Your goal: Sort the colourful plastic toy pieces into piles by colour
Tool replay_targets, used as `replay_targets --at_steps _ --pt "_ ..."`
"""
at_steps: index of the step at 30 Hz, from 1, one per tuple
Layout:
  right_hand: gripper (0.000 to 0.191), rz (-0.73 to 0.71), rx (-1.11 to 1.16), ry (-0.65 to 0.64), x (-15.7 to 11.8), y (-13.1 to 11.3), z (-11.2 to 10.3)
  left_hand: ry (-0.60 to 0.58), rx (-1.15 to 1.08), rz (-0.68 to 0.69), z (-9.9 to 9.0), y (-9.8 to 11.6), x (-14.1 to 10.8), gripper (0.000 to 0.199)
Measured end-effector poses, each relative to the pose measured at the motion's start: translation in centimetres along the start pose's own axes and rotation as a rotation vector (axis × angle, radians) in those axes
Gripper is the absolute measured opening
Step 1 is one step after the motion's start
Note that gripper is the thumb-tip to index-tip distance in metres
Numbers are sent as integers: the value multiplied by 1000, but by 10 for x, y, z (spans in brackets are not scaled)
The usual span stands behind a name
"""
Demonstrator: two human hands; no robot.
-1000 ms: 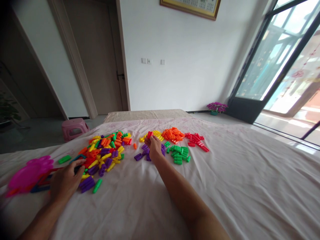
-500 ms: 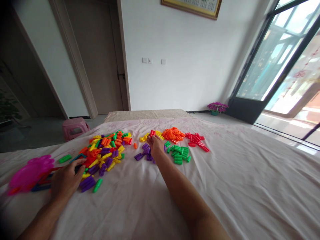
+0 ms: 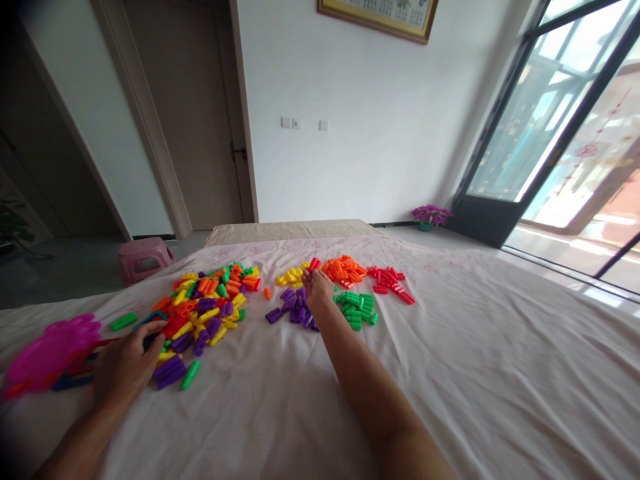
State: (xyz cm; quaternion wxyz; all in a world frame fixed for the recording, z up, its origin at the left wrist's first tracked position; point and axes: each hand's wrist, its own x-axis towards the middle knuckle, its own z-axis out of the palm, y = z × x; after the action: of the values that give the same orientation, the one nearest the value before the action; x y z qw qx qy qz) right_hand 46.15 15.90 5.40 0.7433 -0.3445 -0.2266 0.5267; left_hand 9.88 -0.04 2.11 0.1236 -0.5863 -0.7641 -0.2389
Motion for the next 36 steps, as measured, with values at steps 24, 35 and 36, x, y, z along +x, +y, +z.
replay_targets --at_steps 24,35,36 --pt "23 130 -193 -40 -1 -23 -2 2 34 -12 3 -2 1 42" --pt "34 -721 -1647 -824 -71 17 9 7 15 -9 3 -2 1 39" --pt "37 -747 -1692 -865 -74 17 10 6 18 -8 3 -2 1 39"
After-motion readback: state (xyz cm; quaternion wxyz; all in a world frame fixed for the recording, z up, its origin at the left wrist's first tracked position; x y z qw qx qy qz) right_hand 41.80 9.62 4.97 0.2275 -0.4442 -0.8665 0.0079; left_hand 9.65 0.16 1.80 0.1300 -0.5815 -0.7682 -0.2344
